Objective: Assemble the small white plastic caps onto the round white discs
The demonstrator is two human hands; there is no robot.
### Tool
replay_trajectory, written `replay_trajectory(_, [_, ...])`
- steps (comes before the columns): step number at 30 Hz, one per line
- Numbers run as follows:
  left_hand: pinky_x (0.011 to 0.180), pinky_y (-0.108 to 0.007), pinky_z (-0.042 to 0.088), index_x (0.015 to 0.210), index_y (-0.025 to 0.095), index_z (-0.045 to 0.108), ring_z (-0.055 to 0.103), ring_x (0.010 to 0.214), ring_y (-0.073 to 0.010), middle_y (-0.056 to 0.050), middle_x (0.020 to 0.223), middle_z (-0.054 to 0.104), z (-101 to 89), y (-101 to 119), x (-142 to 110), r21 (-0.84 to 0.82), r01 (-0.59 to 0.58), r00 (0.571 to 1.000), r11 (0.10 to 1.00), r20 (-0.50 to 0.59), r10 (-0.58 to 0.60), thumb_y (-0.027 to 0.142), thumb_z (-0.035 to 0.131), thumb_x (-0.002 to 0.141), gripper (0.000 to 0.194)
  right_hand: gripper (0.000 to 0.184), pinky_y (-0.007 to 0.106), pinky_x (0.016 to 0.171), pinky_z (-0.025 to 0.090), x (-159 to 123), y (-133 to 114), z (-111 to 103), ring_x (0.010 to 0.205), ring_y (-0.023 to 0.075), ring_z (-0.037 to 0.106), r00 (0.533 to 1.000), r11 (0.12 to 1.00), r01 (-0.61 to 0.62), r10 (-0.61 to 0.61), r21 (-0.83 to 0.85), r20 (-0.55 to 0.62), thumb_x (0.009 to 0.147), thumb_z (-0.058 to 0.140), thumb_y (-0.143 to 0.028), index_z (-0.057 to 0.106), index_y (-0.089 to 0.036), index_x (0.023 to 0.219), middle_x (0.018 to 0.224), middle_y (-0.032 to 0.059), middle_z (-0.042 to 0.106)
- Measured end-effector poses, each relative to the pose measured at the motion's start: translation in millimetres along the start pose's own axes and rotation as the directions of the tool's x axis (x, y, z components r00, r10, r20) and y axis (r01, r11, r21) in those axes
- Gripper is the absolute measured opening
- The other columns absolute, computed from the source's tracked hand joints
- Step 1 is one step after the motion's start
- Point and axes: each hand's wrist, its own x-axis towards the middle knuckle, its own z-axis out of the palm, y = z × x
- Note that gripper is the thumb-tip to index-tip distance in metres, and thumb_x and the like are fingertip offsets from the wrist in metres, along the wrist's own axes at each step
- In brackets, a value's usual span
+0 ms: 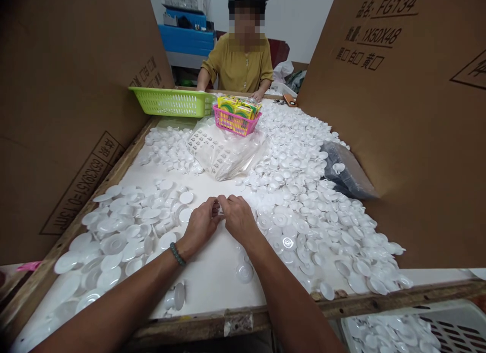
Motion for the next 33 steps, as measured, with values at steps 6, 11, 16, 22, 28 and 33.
replay_trajectory(6, [0.073,-0.028,0.046,0.099,0.021,0.043,0.059,0.084,-0.0155,-0.003,0.096,0.062,3.0,-1,-1,0.001,-0.010,1.000,1.000,-0.021,0.010,0.013,0.057,0.076,0.028,0.024,0.026,0.069,0.036,-6,10,0,0.073,0.0166,0.051,0.989,0.994,-0.095,0.101,0.059,-0.111,0.083,0.043,-0.006,0.049,-0.018,0.103,0.078,0.0037,0.058])
replay_trajectory(11, [0.070,-0.026,0.045,0.096,0.020,0.044,0.058,0.080,-0.0152,-0.003,0.093,0.061,2.4,2,0,0.026,0.010,1.000,1.000,-0.016,-0.010,0.015,0.056,0.076,0.024,0.025,0.027,0.067,0.034,-5,11,0,0.070,0.0167,0.051,0.996,0.996,-0.085,0.085,0.024,-0.011,0.080,0.044,-0.004,0.050,-0.018,0.101,0.075,0.0034,0.058])
replay_trajectory(16, [0.068,-0.026,0.044,0.092,0.020,0.045,0.058,0.079,-0.0157,-0.003,0.088,0.061,0.7,4,1,0.048,0.019,1.000,0.999,-0.004,-0.019,0.015,0.056,0.076,0.020,0.022,0.027,0.067,0.033,-2,8,3,0.068,0.0169,0.049,1.000,1.000,-0.004,0.004,-0.023,-0.001,0.080,0.043,-0.004,0.051,-0.016,0.096,0.070,0.0029,0.056])
replay_trajectory(22, [0.069,-0.026,0.044,0.094,0.020,0.046,0.059,0.081,-0.0160,-0.004,0.090,0.062,1.4,1,2,-0.008,0.028,1.000,1.000,-0.005,-0.028,0.020,0.053,0.079,0.016,0.026,0.029,0.071,0.035,-2,2,2,0.072,0.0171,0.053,1.000,0.998,-0.017,0.016,0.054,0.005,0.075,0.042,-0.001,0.052,-0.016,0.094,0.072,0.0033,0.060])
replay_trajectory(28, [0.066,-0.025,0.043,0.102,0.023,0.050,0.058,0.075,-0.0143,0.001,0.085,0.063,-10.5,-6,4,-0.176,0.006,0.998,0.984,0.060,0.005,0.023,0.059,0.075,0.029,0.017,0.023,0.059,0.040,-4,10,0,0.062,0.0126,0.055,0.927,0.676,-0.343,0.355,0.653,0.120,0.077,0.050,-0.018,0.051,-0.021,0.094,0.071,-0.0027,0.064])
replay_trajectory(33, [0.060,-0.023,0.040,0.089,0.022,0.055,0.058,0.069,-0.0141,0.002,0.073,0.063,-19.1,-3,5,-0.165,0.052,0.989,0.985,0.147,-0.027,0.029,0.057,0.077,0.014,0.007,0.023,0.057,0.040,-5,13,1,0.060,0.0120,0.053,0.912,0.581,-0.344,0.393,0.738,0.117,0.076,0.051,-0.022,0.058,-0.020,0.079,0.066,-0.0026,0.059])
